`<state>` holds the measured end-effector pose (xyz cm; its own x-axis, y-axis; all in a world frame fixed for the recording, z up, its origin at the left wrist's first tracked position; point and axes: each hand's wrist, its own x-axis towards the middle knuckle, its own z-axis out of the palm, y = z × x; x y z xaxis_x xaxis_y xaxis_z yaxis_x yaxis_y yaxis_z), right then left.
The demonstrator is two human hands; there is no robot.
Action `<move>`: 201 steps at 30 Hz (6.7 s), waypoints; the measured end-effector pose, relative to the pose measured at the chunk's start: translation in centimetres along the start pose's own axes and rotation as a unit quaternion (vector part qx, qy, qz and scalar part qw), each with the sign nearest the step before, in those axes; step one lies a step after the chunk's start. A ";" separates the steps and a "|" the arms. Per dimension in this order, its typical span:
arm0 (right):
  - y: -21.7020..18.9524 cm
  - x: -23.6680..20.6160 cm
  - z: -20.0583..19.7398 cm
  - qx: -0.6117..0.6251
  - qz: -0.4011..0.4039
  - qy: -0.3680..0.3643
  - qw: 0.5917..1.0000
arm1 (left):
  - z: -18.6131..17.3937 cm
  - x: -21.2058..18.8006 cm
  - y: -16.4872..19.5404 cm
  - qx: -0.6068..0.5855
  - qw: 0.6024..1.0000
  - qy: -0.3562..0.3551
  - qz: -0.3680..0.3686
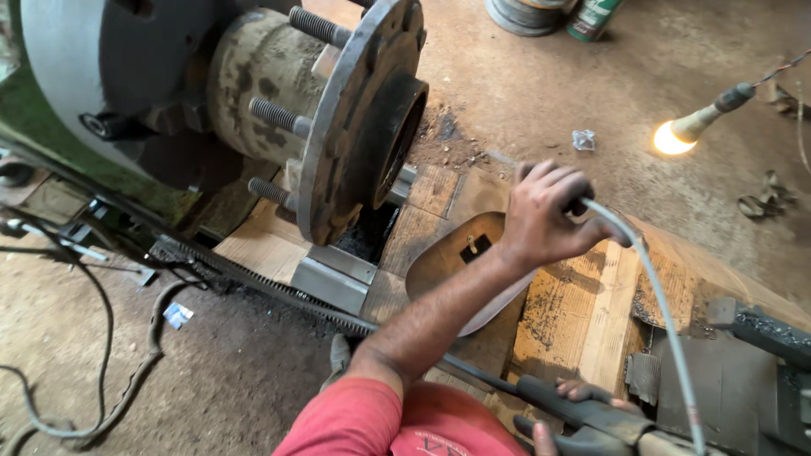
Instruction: The person welds a metal lathe chuck using a handheld welding torch while wearing a protective face shield. They repeatedly lift the shield to weld different sections of the chuck and lower it to inspect the work.
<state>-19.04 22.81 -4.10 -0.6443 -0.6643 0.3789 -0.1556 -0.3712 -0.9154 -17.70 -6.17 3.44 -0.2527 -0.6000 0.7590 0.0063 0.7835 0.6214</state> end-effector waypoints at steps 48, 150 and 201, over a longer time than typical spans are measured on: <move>-3.1 0.5 -1.5 0.088 0.037 0.045 0.994 | -3.2 -14.0 4.1 -0.357 0.762 -0.540 -0.022; -5.8 7.2 8.2 -0.269 -0.086 -0.148 0.948 | -27.9 -9.9 11.5 0.035 0.954 -0.048 -0.294; -7.0 7.4 9.7 -0.330 -0.099 -0.129 0.930 | -28.1 -10.5 11.5 0.030 0.961 -0.050 -0.271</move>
<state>-15.44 14.21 6.44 -0.3668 -0.7904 0.4906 -0.7318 -0.0804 -0.6767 12.25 4.58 8.10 -0.2952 -0.9061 0.3029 -0.2078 0.3704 0.9054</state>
